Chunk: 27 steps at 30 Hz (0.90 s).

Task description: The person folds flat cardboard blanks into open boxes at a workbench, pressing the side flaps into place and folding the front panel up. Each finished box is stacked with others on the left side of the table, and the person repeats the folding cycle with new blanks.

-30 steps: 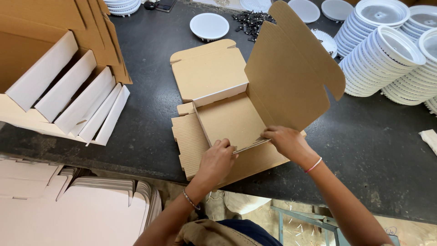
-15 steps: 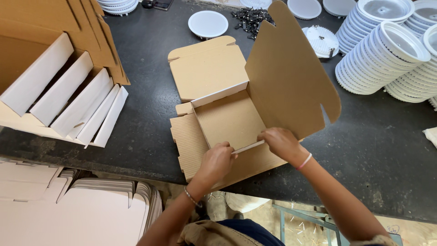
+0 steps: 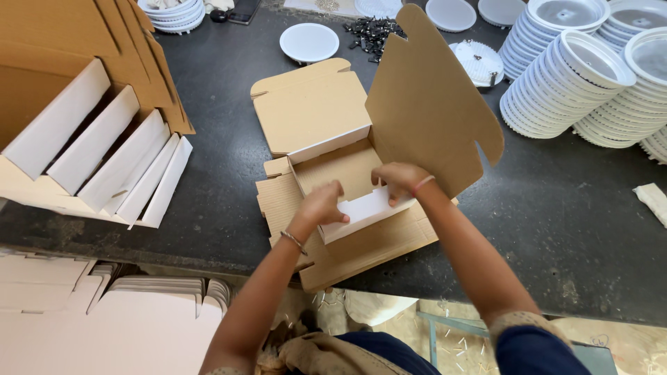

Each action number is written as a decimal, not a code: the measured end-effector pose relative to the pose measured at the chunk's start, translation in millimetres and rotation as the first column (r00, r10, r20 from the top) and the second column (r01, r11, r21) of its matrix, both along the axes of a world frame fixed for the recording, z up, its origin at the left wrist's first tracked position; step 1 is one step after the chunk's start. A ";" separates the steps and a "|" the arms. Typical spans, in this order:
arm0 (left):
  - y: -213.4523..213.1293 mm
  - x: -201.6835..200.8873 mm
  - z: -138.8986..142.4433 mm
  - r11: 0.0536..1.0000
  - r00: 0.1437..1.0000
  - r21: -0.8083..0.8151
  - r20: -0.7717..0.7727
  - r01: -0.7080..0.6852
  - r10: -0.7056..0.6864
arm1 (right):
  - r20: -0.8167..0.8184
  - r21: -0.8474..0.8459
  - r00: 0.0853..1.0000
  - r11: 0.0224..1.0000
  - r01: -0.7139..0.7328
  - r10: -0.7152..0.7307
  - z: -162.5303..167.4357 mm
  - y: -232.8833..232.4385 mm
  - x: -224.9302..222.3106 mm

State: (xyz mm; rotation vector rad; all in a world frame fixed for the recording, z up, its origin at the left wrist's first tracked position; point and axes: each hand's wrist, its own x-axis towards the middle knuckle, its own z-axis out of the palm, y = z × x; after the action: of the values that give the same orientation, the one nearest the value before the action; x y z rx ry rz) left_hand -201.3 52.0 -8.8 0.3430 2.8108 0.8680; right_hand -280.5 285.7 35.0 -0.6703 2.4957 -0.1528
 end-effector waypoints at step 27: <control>43.0 105.8 -11.4 0.987 0.911 -0.070 -0.398 -0.143 0.103 | -0.635 -0.216 0.759 0.912 -0.350 0.140 -13.8 9.8 105.9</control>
State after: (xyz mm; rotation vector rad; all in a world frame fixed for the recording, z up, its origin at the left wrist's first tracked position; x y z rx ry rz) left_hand -95.5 95.1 -20.2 0.3642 3.2669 0.7514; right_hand -174.6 295.6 21.2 -1.3758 2.9838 -0.2901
